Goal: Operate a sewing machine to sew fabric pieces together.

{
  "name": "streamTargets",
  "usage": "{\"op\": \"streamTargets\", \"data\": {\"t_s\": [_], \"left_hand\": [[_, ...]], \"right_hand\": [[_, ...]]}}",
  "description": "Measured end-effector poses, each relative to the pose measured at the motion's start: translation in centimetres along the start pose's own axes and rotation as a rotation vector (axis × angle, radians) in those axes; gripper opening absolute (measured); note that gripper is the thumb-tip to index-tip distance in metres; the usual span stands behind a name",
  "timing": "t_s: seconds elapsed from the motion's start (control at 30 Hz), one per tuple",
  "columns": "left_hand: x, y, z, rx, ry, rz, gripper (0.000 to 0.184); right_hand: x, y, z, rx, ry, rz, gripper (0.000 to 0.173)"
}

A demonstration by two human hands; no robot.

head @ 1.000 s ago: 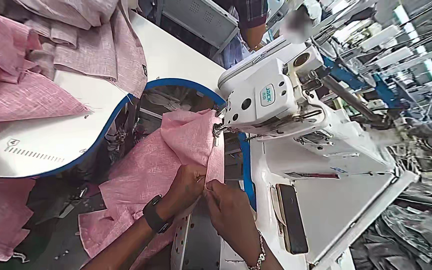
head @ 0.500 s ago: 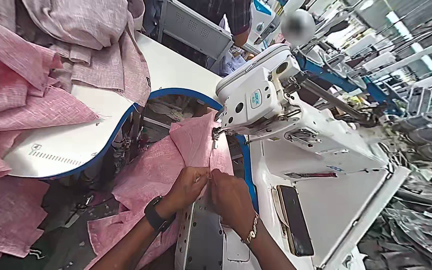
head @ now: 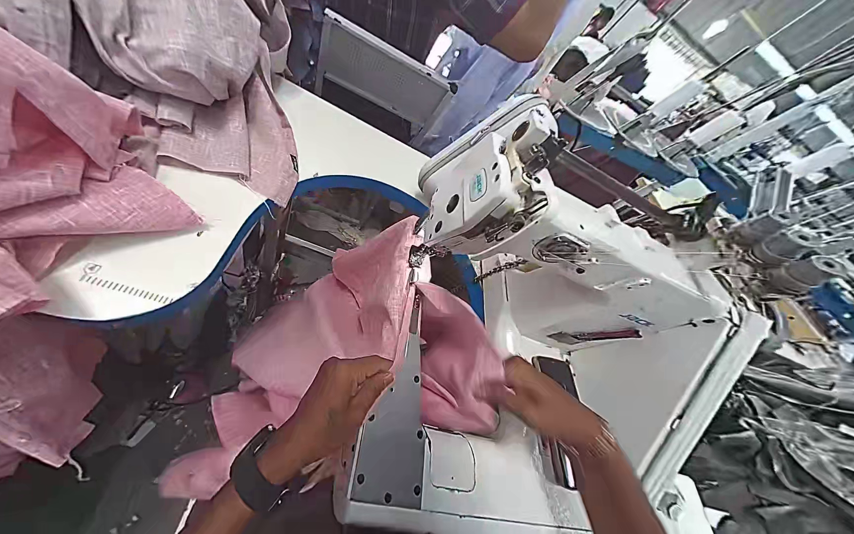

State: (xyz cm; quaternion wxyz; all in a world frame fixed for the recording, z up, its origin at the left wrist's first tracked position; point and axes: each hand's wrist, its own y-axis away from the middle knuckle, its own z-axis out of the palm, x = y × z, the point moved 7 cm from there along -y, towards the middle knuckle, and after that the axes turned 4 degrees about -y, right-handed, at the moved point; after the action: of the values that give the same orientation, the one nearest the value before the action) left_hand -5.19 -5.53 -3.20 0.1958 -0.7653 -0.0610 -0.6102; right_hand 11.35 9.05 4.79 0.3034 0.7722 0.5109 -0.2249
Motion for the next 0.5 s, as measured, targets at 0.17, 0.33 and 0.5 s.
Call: {"op": "streamTargets", "data": {"t_s": [0.17, 0.33, 0.5], "left_hand": [[0.8, 0.3, 1.4, 0.022, -0.105, 0.055, 0.027], [-1.3, -0.7, 1.3, 0.126, -0.018, -0.03, 0.031], [-2.6, -3.3, 1.6, 0.15, 0.138, -0.071, 0.028]], "right_hand": [[-14.1, 2.1, 5.6, 0.182, 0.811, 0.042, 0.008], [-13.1, -2.8, 10.2, 0.161, 0.874, -0.029, 0.01], [-11.7, -4.1, 8.4, 0.149, 0.875, 0.199, 0.009]]}}
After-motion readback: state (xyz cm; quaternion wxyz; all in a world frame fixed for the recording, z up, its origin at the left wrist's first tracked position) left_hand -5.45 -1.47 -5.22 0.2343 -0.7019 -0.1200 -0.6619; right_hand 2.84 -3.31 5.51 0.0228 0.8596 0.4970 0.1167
